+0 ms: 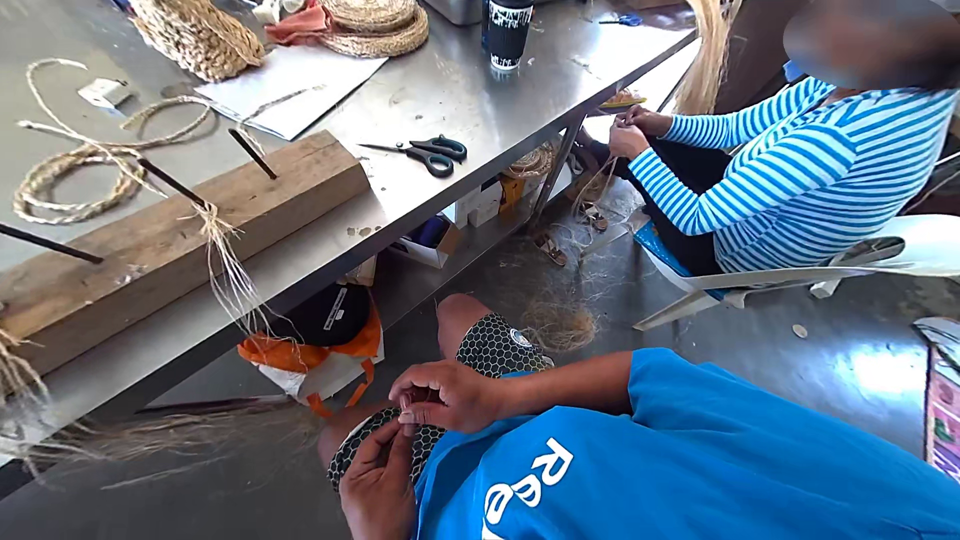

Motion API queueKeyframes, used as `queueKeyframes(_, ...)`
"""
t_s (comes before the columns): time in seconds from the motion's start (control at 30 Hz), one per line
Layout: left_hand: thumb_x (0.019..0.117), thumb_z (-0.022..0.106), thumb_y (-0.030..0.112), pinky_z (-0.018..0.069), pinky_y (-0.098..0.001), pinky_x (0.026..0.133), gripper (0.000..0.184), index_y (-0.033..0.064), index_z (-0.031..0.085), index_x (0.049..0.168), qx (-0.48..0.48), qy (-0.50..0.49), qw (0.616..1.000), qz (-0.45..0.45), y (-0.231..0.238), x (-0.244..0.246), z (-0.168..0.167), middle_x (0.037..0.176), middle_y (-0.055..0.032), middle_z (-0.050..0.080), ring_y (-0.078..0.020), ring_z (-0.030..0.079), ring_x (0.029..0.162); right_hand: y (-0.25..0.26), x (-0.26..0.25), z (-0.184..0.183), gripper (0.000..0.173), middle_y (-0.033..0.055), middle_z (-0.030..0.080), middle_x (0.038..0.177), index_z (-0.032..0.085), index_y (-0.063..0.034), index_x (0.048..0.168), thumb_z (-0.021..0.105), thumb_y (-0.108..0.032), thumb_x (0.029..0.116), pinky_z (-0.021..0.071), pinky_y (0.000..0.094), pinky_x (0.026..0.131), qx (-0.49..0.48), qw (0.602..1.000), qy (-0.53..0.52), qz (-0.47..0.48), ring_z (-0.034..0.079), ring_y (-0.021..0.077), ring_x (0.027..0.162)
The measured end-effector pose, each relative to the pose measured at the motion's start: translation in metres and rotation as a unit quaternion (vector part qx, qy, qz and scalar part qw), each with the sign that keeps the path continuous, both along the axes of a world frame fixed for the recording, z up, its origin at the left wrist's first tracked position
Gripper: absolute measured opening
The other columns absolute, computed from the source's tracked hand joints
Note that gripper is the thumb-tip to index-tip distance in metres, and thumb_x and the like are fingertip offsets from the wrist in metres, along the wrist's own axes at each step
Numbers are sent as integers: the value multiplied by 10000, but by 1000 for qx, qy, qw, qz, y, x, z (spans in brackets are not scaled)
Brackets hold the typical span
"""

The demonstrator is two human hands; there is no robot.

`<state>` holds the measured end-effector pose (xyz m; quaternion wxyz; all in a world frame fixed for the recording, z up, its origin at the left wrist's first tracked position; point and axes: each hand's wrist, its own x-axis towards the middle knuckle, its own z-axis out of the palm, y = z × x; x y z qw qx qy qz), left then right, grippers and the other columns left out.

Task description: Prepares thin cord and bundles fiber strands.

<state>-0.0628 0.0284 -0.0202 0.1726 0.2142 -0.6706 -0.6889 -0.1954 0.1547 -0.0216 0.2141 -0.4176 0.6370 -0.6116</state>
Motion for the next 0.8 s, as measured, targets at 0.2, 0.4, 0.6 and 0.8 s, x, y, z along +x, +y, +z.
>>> queueKeyframes(0.2, 923, 714, 34, 592, -202, 664, 121, 10, 742, 1038, -26, 32, 999, 23, -8, -7, 4, 928, 0, 764, -46, 694, 738, 1, -7, 4, 185, 165, 720, 1029, 708, 66, 1118, 641, -32, 976, 555, 286, 875, 40, 999, 0, 19, 682, 156, 929)
queueKeyframes(0.4, 951, 713, 60, 599, -234, 699, 137, 48, 735, 1086, -68, -6, 998, 19, -11, -4, 13, 962, 13, 753, -45, 689, 768, 4, -5, 2, 202, 89, 723, 1073, 736, -7, 1149, 631, -81, 994, 593, 294, 857, 70, 997, -14, 40, 686, 115, 952)
queueKeyframes(0.6, 929, 708, -12, 617, -303, 796, 130, -23, 733, 1056, 12, 31, 999, 36, -13, -5, 5, 992, -79, 747, -129, 713, 865, 0, -2, -5, 126, 51, 733, 964, 729, 8, 1055, 663, -59, 970, 605, 247, 719, 65, 997, -45, 19, 687, 72, 804)
queueKeyframes(0.8, 922, 700, -41, 588, -248, 706, 122, -33, 707, 1043, 87, 68, 992, 65, -2, -2, -1, 948, -68, 727, -90, 674, 774, 0, 1, -5, 97, 43, 700, 880, 678, -6, 1033, 609, -50, 981, 600, 277, 680, 81, 991, -91, 60, 675, 102, 745)
